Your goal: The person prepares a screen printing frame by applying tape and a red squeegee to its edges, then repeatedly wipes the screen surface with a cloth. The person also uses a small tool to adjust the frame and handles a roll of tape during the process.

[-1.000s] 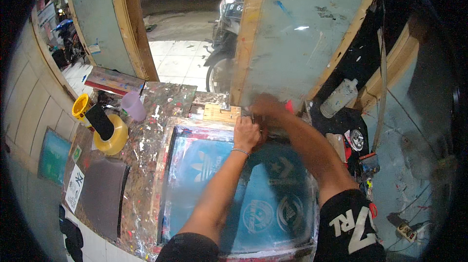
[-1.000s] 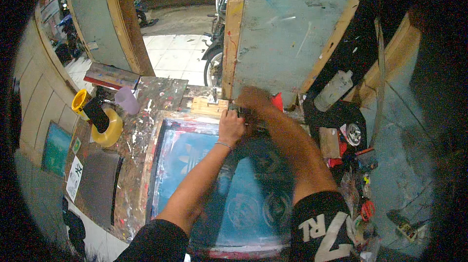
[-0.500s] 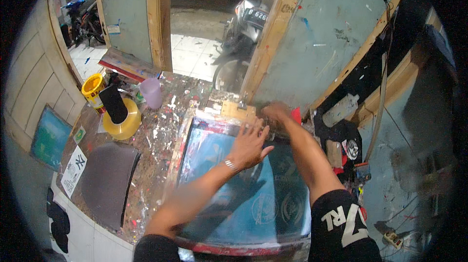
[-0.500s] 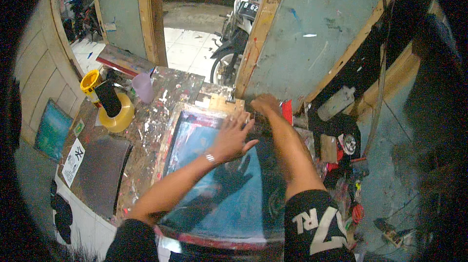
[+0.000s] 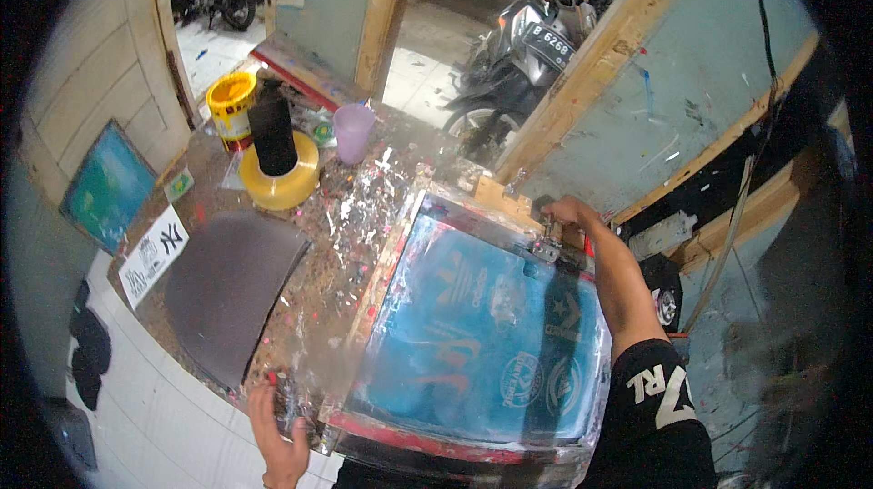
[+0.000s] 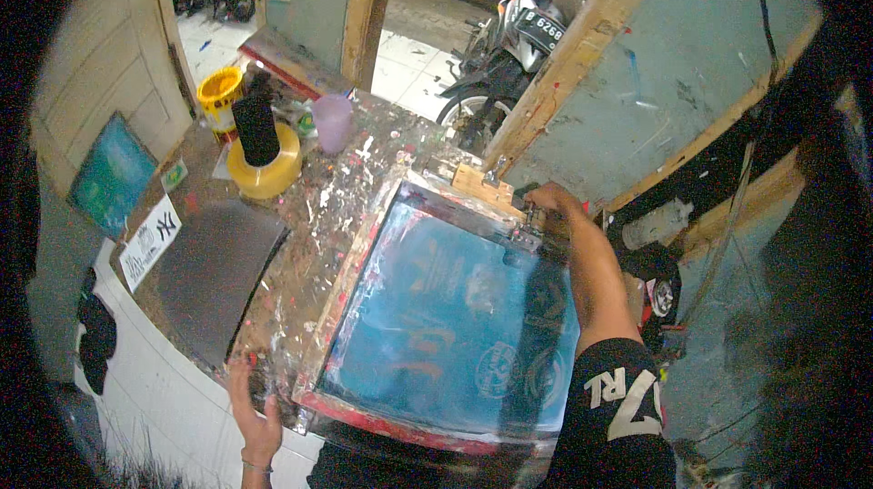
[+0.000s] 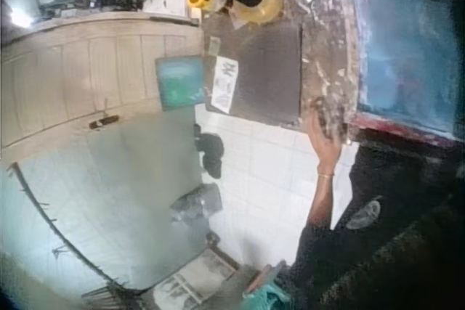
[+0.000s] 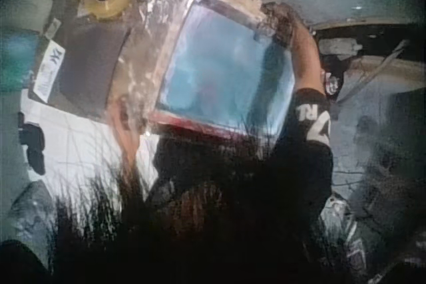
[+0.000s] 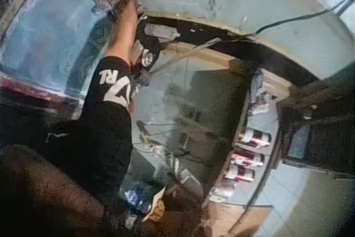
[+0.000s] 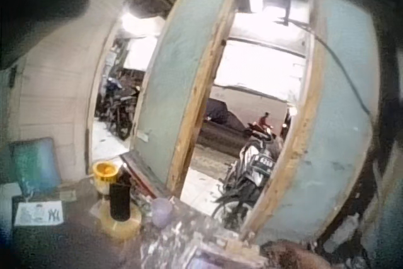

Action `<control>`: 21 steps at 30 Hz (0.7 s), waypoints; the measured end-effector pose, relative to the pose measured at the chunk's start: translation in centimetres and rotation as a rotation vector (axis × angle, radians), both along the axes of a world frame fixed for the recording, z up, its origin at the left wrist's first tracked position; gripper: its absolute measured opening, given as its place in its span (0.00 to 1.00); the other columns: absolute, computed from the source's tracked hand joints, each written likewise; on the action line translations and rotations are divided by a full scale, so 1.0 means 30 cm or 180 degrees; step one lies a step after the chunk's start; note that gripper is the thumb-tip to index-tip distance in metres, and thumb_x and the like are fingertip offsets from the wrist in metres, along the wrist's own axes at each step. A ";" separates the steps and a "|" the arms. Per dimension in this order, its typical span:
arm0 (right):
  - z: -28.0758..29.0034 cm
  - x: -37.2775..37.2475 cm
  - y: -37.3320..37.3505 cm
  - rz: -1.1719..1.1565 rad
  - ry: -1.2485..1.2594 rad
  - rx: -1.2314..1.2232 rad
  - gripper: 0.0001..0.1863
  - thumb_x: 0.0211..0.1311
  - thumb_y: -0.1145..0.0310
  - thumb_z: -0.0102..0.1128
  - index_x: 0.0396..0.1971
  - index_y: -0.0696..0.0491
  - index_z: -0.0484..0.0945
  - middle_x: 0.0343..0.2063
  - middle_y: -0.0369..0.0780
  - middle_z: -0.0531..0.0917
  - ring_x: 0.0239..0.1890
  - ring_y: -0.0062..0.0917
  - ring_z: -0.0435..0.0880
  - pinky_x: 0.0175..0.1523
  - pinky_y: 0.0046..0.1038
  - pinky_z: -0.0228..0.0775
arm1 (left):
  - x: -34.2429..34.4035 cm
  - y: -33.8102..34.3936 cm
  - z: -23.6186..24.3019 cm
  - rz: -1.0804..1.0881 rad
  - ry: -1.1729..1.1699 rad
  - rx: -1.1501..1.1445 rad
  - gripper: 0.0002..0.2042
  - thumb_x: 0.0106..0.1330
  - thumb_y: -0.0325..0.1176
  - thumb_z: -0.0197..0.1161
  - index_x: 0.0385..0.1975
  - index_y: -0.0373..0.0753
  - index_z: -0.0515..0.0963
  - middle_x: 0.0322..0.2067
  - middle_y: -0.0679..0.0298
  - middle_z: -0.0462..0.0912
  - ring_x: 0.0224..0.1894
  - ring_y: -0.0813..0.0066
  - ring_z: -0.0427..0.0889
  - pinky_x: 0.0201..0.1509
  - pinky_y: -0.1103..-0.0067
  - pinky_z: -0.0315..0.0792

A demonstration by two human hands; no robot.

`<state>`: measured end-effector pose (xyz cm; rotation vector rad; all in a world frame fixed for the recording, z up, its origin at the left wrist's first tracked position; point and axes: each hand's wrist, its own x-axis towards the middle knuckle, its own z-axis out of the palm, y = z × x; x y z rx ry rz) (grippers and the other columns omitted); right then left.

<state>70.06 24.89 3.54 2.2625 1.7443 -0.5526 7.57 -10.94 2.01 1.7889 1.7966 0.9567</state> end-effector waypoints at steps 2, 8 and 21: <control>-0.084 0.184 0.025 0.0825 -0.0988 -0.0123 0.21 0.53 0.55 0.58 0.38 0.57 0.83 0.34 0.52 0.84 0.39 0.44 0.83 0.45 0.40 0.73 | -0.001 -0.011 -0.090 0.0014 -0.0113 0.0171 0.27 0.62 0.37 0.55 0.58 0.26 0.63 0.61 0.43 0.65 0.66 0.40 0.58 0.70 0.53 0.49; 0.019 -0.093 0.038 -0.0076 -0.1373 -0.0299 0.23 0.53 0.55 0.53 0.44 0.53 0.82 0.49 0.49 0.81 0.51 0.42 0.81 0.55 0.40 0.72 | -0.015 0.018 -0.149 0.0044 0.0759 -0.0033 0.32 0.64 0.47 0.51 0.61 0.28 0.62 0.63 0.44 0.63 0.68 0.43 0.56 0.71 0.51 0.45; -0.045 -0.002 0.035 0.0216 -0.1804 -0.0402 0.19 0.48 0.59 0.58 0.36 0.55 0.84 0.34 0.48 0.85 0.37 0.41 0.84 0.43 0.41 0.75 | -0.001 0.054 -0.148 0.0216 0.0940 -0.0147 0.35 0.66 0.56 0.46 0.63 0.31 0.61 0.65 0.42 0.60 0.68 0.41 0.57 0.69 0.49 0.46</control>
